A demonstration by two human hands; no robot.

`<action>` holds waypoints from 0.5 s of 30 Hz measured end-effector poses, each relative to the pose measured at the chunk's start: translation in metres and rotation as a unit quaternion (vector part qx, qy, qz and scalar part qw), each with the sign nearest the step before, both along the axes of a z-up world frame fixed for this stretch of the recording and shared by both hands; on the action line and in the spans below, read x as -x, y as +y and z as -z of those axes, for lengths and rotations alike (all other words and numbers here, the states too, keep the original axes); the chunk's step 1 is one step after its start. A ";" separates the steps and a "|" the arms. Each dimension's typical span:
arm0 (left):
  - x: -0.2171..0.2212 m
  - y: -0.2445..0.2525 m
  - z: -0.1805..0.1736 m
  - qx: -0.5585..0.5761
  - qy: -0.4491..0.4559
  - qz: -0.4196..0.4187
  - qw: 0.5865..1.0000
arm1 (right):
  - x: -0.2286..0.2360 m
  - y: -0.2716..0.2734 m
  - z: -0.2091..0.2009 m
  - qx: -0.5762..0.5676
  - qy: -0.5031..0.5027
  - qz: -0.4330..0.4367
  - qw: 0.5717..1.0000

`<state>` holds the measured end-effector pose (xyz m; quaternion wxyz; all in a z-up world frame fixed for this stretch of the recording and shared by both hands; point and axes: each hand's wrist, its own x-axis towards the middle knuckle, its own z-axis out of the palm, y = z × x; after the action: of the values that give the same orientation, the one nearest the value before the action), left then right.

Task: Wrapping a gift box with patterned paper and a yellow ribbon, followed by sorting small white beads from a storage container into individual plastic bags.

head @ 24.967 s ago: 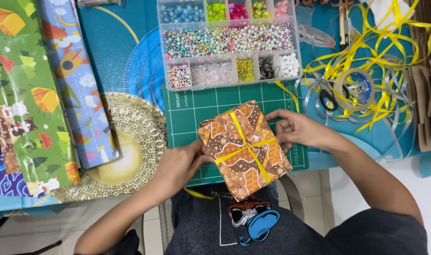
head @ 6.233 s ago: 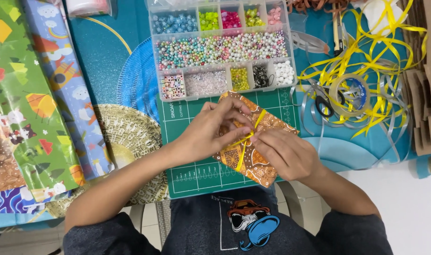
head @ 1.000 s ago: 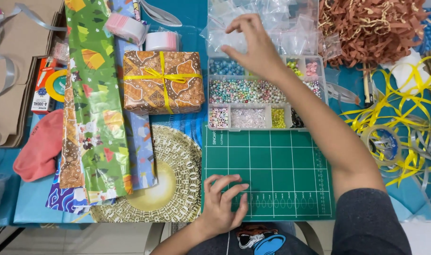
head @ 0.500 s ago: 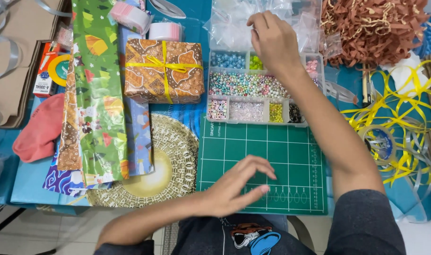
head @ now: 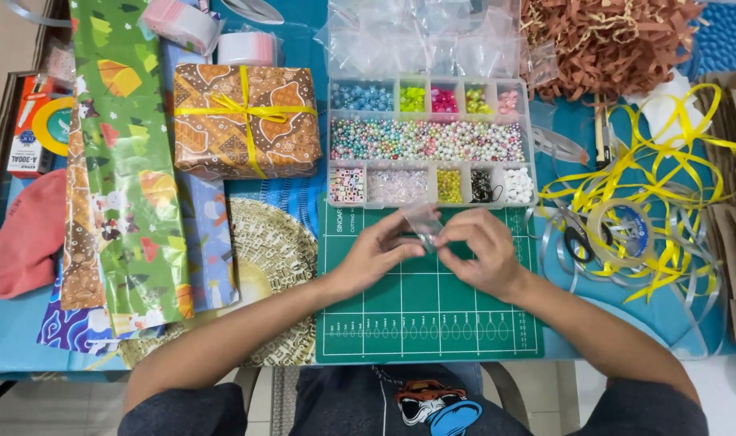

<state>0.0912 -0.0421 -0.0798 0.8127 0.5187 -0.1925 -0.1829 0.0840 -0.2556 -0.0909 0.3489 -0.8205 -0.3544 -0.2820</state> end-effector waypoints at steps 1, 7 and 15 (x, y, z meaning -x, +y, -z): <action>0.002 0.001 0.000 0.008 0.008 0.011 1.000 | 0.002 -0.002 0.010 -0.008 -0.010 -0.002 1.000; -0.013 0.007 0.011 0.040 0.058 0.056 0.996 | 0.003 0.001 0.019 -0.048 -0.075 -0.047 0.995; -0.015 0.010 0.007 0.043 0.081 0.081 0.993 | 0.000 0.001 0.017 -0.021 -0.096 -0.024 0.995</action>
<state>0.1063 -0.0319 -0.0872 0.8295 0.4498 -0.1751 -0.2811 0.0839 -0.2542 -0.1081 0.3373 -0.7731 -0.3998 -0.3588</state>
